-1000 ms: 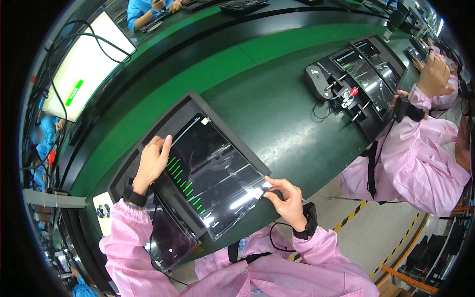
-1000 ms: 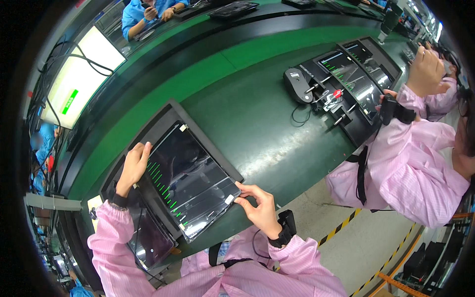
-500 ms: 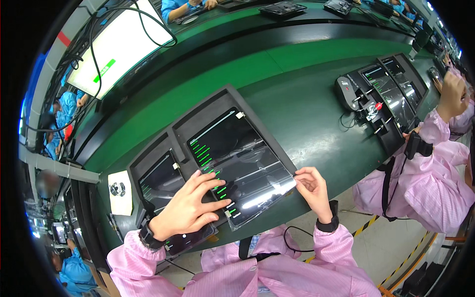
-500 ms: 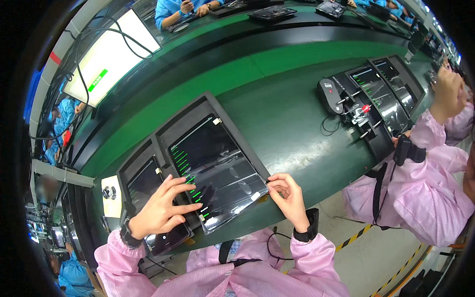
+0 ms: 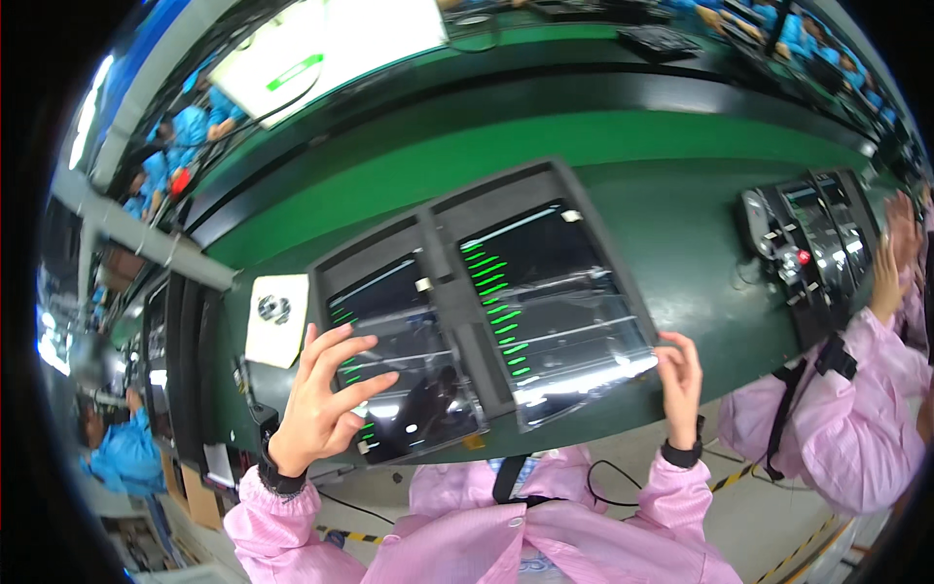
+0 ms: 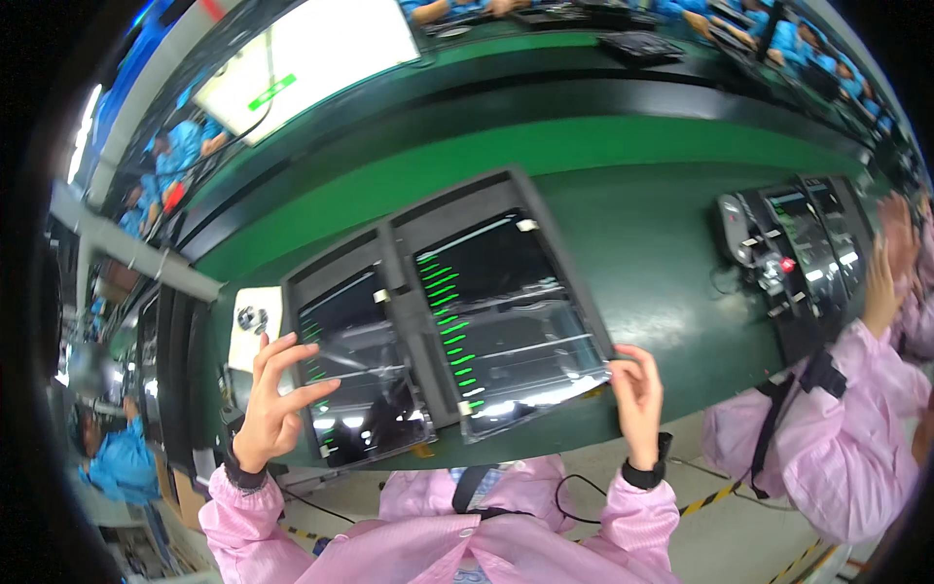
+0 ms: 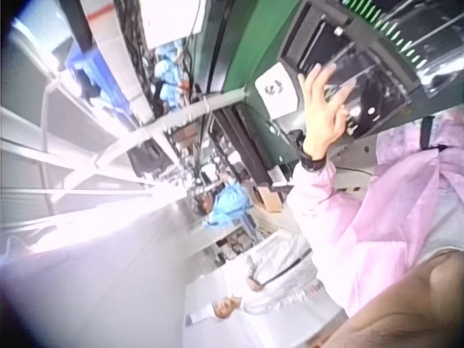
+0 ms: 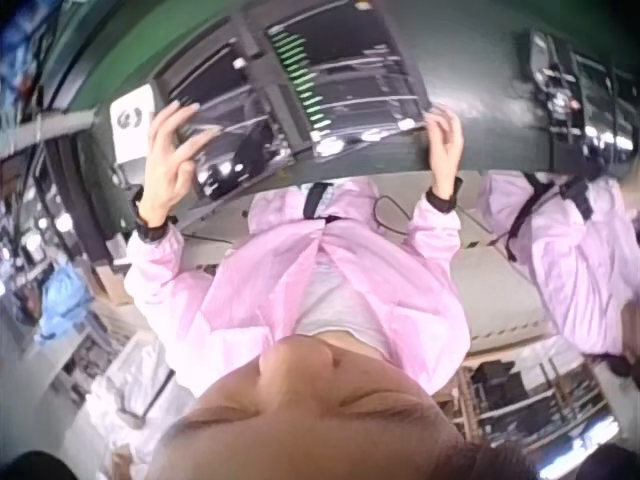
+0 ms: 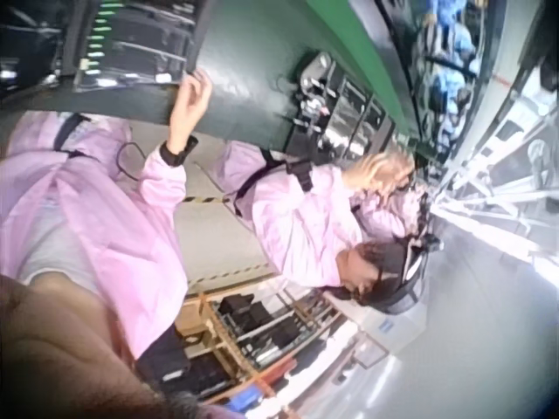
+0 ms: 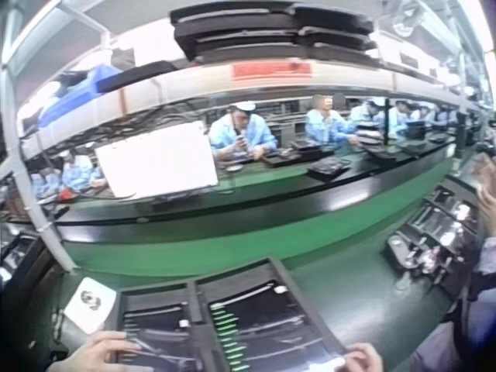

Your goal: Testing the functionality of tablet-like electronic devices on an assembly line.

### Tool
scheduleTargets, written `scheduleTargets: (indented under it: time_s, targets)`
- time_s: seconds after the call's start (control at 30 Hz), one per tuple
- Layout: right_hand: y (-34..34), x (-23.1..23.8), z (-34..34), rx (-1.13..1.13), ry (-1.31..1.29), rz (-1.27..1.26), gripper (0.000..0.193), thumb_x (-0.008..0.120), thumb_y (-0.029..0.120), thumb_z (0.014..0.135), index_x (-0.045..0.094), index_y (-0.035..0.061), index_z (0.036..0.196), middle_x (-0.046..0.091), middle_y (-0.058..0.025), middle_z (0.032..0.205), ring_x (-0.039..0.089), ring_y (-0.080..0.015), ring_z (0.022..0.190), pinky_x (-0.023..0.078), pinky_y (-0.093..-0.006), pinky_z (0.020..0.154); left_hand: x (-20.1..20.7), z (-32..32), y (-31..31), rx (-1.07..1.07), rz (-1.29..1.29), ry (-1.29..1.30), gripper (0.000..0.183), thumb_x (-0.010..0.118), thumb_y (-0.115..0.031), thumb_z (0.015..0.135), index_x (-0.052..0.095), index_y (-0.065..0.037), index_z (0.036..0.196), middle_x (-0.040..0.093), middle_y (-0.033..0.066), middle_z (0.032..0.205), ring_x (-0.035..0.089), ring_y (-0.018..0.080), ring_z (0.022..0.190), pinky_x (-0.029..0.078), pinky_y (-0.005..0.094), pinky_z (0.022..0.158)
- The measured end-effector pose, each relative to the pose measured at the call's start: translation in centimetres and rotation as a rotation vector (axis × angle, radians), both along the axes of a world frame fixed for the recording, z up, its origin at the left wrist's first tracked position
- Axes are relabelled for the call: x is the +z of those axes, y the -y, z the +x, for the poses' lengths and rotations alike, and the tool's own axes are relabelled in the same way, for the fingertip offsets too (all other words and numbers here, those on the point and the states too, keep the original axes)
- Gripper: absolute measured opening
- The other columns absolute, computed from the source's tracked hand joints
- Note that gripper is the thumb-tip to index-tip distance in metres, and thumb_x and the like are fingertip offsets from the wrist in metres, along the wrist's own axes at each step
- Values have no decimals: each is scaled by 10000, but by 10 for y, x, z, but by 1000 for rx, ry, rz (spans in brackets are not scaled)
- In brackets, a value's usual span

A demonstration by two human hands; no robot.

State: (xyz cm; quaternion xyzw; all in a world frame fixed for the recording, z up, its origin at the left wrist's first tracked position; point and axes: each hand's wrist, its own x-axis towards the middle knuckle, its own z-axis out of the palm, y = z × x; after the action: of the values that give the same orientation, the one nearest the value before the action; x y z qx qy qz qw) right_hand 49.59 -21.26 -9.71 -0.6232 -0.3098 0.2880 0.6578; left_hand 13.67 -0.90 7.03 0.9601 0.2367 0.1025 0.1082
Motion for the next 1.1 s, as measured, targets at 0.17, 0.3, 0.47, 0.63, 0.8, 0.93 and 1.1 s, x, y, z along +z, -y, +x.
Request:
scheduleTargets:
  time_s: [0.17,0.3,0.47,0.63,0.8,0.93,1.1]
  targets:
    - [-5,0,-4,-90,151,-93,320,455,194,980,583,0,1199,587,2,893,493,-67,827,376,-201,755,-30,-67,21,138,-82,37,518,311,-494,950,734,-200,1011,497,125,1289,361,359,1270,151,626,1086]
    - [-8,-1,-12,-109,118,-82,400,398,268,1003,591,-7,1220,525,22,876,416,-60,764,331,-197,692,-57,-90,33,160,-118,50,498,318,-475,950,717,-197,1055,487,115,1302,356,353,1275,151,622,1091]
    - [-9,2,-22,-89,73,-61,454,362,304,1013,564,-32,1242,558,-9,949,458,-62,787,367,-205,711,-76,-97,26,215,-104,181,478,317,-437,955,657,-176,1167,484,121,1305,357,365,1273,152,603,1098]
    - [-4,1,-20,-52,69,-56,470,346,322,1014,578,-39,1205,596,-40,970,523,-93,811,415,-227,732,-88,-93,-6,332,-20,412,430,313,-273,992,605,-38,1204,492,173,1298,408,363,1253,236,493,1097]
    - [-16,3,15,-145,399,-159,413,366,310,1007,586,14,1194,594,-56,1002,534,-134,897,418,-275,806,-103,-79,-17,762,-304,432,465,361,-296,1003,490,68,1262,475,281,1316,416,396,1275,321,420,1066]
    - [-45,-2,31,-79,354,-171,439,354,330,1009,500,63,1326,568,-97,1167,512,-198,1096,392,-326,917,-107,-75,-10,656,-460,429,537,337,-349,1010,319,24,1396,480,266,1325,447,379,1260,351,380,1040]
    - [-41,0,22,-155,336,-292,445,357,375,1003,533,45,1245,601,-76,1067,529,-125,844,416,-283,790,-115,-74,-20,733,-602,448,566,350,-379,1005,257,-16,1429,444,260,1365,480,383,1232,373,393,1016]
